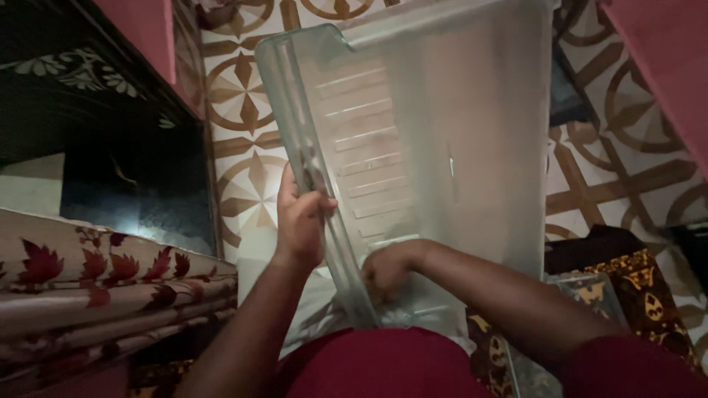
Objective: The person wipes the interior of a large transparent plastic container using a patterned cloth. They rotate and tilt the container to reach different sides and the bottom, continuing the wiping motion throughout the clip.
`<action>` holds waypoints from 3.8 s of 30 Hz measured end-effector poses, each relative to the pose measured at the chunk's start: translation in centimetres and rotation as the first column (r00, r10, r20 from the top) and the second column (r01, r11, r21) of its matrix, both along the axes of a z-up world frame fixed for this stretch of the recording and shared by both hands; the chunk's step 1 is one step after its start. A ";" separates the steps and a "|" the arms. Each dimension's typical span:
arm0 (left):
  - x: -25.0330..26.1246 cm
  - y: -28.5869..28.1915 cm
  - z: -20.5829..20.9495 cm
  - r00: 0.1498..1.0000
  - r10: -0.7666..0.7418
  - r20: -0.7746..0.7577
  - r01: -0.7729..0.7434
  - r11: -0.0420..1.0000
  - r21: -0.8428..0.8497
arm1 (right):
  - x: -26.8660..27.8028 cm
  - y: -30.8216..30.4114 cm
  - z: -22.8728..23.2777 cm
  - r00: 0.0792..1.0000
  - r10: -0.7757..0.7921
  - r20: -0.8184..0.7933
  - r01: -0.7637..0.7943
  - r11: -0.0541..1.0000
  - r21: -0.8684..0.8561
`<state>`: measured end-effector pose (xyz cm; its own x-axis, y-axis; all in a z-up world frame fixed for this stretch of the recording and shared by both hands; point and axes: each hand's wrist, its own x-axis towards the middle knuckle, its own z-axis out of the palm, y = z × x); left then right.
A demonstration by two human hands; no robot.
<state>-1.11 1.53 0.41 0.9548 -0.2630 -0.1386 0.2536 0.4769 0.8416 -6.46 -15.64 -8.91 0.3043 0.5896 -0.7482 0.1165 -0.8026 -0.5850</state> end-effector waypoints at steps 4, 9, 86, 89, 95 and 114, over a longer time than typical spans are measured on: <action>0.8 0.2 1.6 0.995 0.020 0.095 -0.023 0.999 0.037 | 2.5 -0.1 5.8 0.994 -0.053 -0.098 0.044 0.995 -0.092; 3.4 1.7 6.1 0.851 -0.024 0.525 0.026 1.000 0.004 | 9.4 -1.8 11.7 0.438 -0.773 0.459 0.564 0.634 0.530; 5.2 6.4 12.7 0.798 0.291 0.528 -0.338 0.941 -0.008 | 16.7 6.1 16.2 -0.194 -0.641 0.743 -0.095 0.766 0.636; 4.5 6.6 12.7 0.774 0.256 0.579 -0.313 0.950 -0.001 | 16.7 7.0 14.2 -0.164 -0.297 0.941 0.118 0.941 0.318; 4.1 6.5 13.3 0.762 0.241 0.601 -0.311 0.950 0.014 | 14.6 7.1 12.4 0.108 -0.070 0.992 0.282 0.959 0.037; 2.3 6.6 11.8 0.713 0.181 0.677 -0.245 0.970 -0.001 | 12.8 6.5 16.3 0.612 -0.460 0.644 0.333 0.888 0.318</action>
<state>1.17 8.12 12.25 0.8365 -0.0597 0.5446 -0.4885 0.3690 0.7907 6.31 -9.15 7.43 0.9194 0.3686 -0.1373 0.2240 -0.7776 -0.5876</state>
